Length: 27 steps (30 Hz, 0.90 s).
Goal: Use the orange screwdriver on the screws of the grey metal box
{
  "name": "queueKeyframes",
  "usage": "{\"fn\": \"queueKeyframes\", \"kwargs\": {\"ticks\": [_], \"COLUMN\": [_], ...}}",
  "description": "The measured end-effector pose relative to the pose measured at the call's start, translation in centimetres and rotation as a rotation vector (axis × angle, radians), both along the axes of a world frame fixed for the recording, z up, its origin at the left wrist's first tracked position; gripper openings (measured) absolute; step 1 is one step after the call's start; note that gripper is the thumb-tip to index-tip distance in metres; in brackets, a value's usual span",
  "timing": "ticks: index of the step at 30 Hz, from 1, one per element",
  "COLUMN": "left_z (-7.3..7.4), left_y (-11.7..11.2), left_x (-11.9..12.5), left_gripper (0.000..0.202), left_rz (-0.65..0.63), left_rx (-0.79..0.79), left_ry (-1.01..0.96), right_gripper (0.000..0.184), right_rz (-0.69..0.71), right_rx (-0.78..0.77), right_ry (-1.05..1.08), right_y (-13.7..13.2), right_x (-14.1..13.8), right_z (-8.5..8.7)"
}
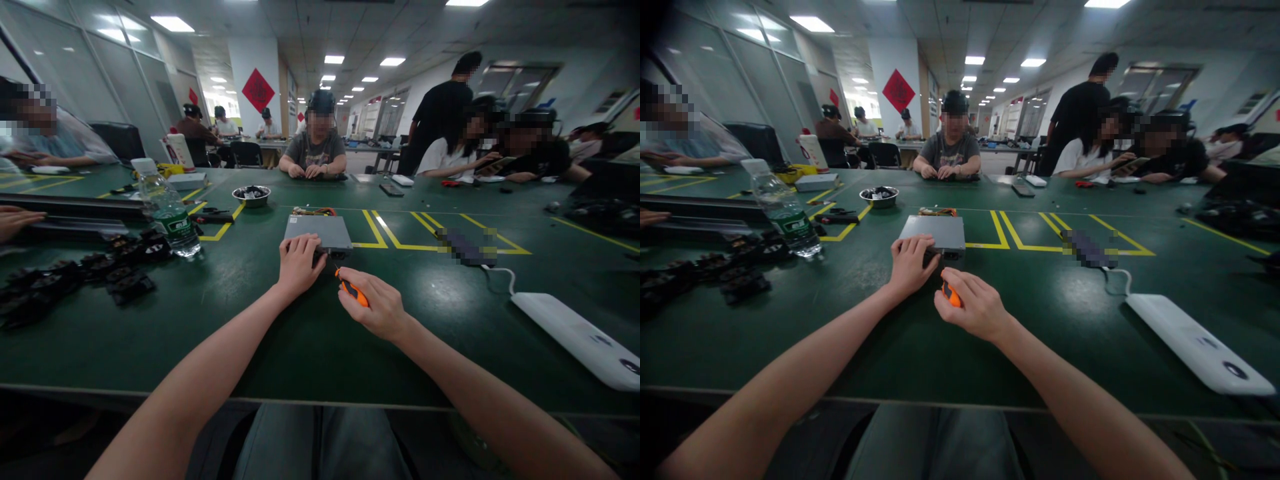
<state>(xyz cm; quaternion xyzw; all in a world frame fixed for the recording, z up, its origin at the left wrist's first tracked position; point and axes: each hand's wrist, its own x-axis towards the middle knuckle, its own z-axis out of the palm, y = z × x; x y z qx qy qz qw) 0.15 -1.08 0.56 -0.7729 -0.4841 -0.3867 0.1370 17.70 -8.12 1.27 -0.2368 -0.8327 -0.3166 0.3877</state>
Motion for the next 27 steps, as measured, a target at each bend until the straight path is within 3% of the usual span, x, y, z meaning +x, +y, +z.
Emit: {"fn": "queueKeyframes", "kwargs": {"ticks": [6, 12, 17, 21, 27], "left_z": [0.0, -0.1, -0.2, -0.2, -0.2], "left_y": [-0.1, -0.1, -0.5, -0.7, -0.7], "left_x": [0.0, -0.1, -0.2, -0.1, -0.1], "left_gripper": [0.024, 0.026, 0.038, 0.046, 0.042], "left_rz": [-0.004, -0.013, -0.061, -0.095, -0.111], "left_rx": [0.018, 0.016, 0.043, 0.056, 0.03], "left_ry": [0.014, 0.025, 0.091, 0.117, 0.128], "right_gripper": [0.022, 0.032, 0.023, 0.03, 0.032], "right_rz": [0.01, -0.049, -0.102, -0.093, -0.105], "right_rx": [0.002, 0.073, 0.088, 0.044, 0.079], "right_ry": [-0.039, -0.136, -0.094, -0.062, -0.092], "right_y": [-0.2, -0.5, -0.6, -0.9, -1.0], "right_x": [-0.8, -0.1, 0.2, 0.0, 0.3], "right_z": [-0.4, 0.3, 0.5, 0.5, 0.4]}}
